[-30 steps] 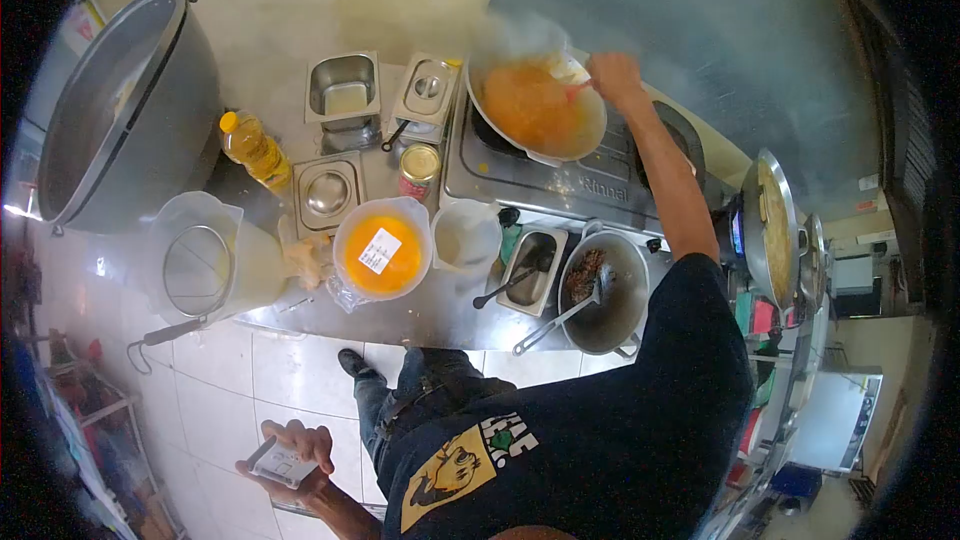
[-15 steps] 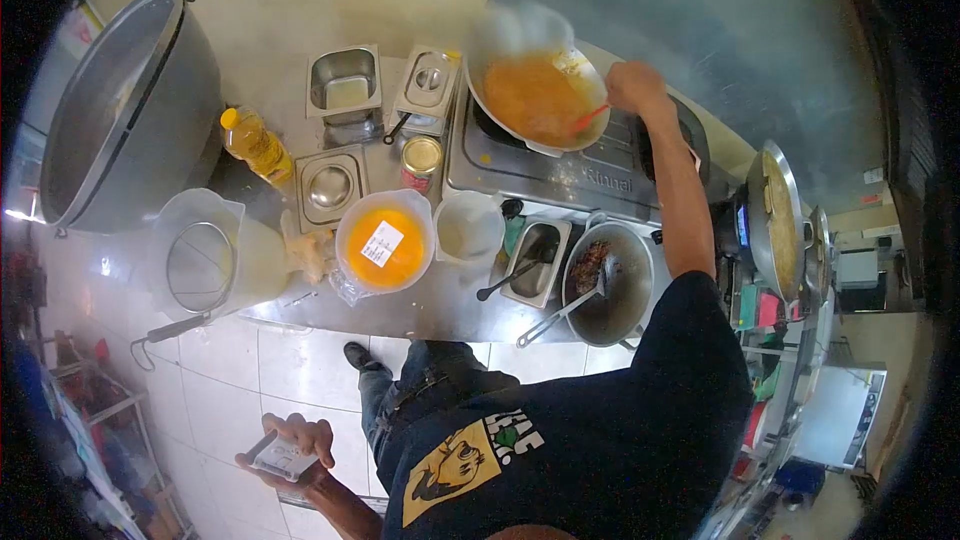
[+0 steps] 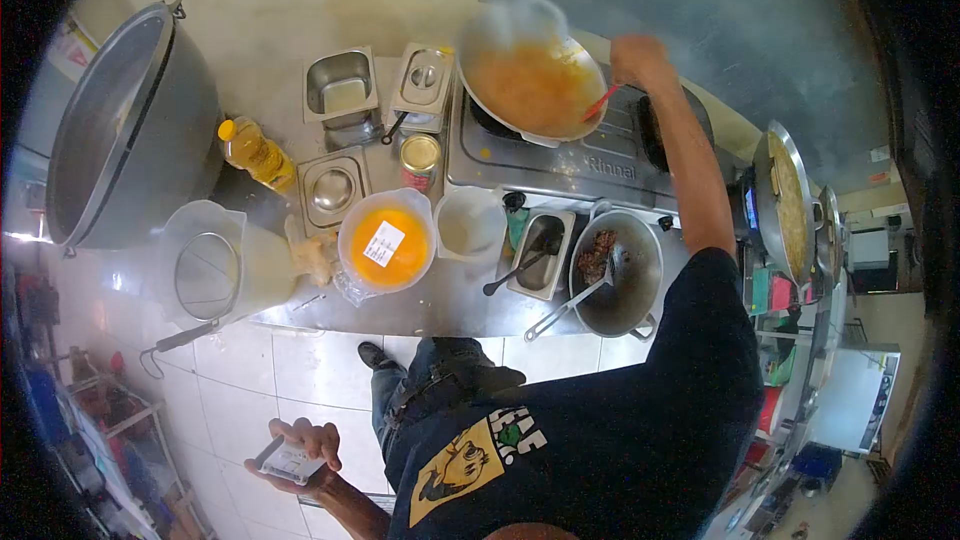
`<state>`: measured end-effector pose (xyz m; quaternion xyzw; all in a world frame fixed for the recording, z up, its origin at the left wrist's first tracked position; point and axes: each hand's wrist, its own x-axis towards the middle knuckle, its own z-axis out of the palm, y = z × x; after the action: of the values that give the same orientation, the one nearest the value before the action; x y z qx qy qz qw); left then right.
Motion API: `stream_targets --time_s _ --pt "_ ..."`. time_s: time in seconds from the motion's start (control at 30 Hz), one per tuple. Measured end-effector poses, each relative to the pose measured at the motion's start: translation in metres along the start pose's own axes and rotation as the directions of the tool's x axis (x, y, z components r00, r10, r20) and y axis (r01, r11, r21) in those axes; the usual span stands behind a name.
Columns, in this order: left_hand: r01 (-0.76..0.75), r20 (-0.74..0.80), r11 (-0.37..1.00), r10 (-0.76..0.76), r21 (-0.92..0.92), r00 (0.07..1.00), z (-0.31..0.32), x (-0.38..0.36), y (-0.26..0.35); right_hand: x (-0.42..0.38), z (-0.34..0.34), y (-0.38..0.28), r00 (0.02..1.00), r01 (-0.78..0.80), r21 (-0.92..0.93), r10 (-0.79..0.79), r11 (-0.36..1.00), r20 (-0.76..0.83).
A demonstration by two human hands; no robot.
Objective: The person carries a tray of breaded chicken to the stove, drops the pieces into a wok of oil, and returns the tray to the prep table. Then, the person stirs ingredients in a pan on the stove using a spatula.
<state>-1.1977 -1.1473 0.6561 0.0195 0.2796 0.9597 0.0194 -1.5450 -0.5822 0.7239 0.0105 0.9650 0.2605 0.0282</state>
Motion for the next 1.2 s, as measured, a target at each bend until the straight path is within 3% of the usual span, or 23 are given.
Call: stream_targets --time_s 0.07,0.13,0.23,0.3,0.37,0.43,0.53,0.63,0.7,0.8,0.93,1.0,1.1,1.13,1.2 --pt "-0.005 0.014 1.0 0.004 0.017 1.0 -0.001 0.0 -0.001 -0.001 0.007 -0.005 0.994 0.052 0.033 -0.055 0.998 0.094" --pt "0.047 0.041 0.996 -0.045 -0.073 0.998 0.001 0.004 -0.003 0.003 0.032 -0.022 0.94 0.099 0.294 -0.186 0.951 0.284" --pt "0.069 0.056 0.995 -0.065 -0.072 0.996 -0.001 0.003 -0.002 -0.009 0.039 -0.063 0.973 0.138 0.38 -0.197 0.915 0.121" --pt "0.081 0.056 0.996 -0.078 -0.047 0.995 0.002 0.003 0.001 -0.018 0.02 -0.08 0.997 0.029 0.483 -0.057 0.875 0.045" --pt "0.008 -0.104 1.0 -0.009 -0.006 0.995 0.002 0.001 0.002 -0.019 0.005 -0.077 0.998 -0.046 0.497 0.021 0.866 0.057" --pt "0.007 -0.086 1.0 -0.004 0.024 0.996 0.003 0.004 0.003 -0.017 0.006 -0.076 0.993 -0.12 0.505 0.093 0.855 0.079" --pt "0.037 -0.061 0.999 -0.036 0.016 0.997 0.005 0.009 0.004 -0.017 0.018 -0.074 0.975 -0.1 0.659 0.206 0.745 -0.085" --pt "0.049 0.041 0.997 -0.051 0.059 0.998 0.001 0.01 0.004 -0.013 0.038 -0.081 0.973 -0.038 0.573 0.162 0.819 -0.167" --pt "0.029 0.015 0.999 -0.03 0.037 0.999 -0.001 0.006 0.003 -0.01 0.051 -0.083 0.998 -0.035 0.561 -0.002 0.827 0.066" --pt "0.017 -0.031 1.0 -0.017 -0.003 0.999 0.0 0.003 0.002 -0.017 0.043 -0.091 0.988 0.091 0.546 -0.146 0.833 0.057" --pt "0.02 0.008 1.0 -0.02 -0.002 1.0 -0.002 0.005 0.003 -0.019 0.035 -0.107 0.986 0.045 0.559 -0.126 0.828 0.107" --pt "0.022 0.03 1.0 -0.022 -0.012 0.999 -0.004 0.005 0.004 -0.021 0.039 -0.111 0.984 0.172 0.584 -0.108 0.794 -0.143" --pt "0.003 0.007 0.999 -0.003 -0.036 1.0 -0.006 0.002 0.007 -0.011 0.056 -0.112 0.961 0.25 0.662 -0.1 0.707 -0.256" --pt "-0.003 0.005 0.999 0.004 -0.037 1.0 -0.005 0.001 0.007 -0.005 0.06 -0.108 0.96 0.256 0.659 -0.105 0.707 -0.261" --pt "0.009 0.004 0.998 -0.009 -0.061 1.0 -0.003 0.0 0.008 0.004 0.063 -0.101 0.948 0.314 0.686 -0.262 0.657 -0.183"
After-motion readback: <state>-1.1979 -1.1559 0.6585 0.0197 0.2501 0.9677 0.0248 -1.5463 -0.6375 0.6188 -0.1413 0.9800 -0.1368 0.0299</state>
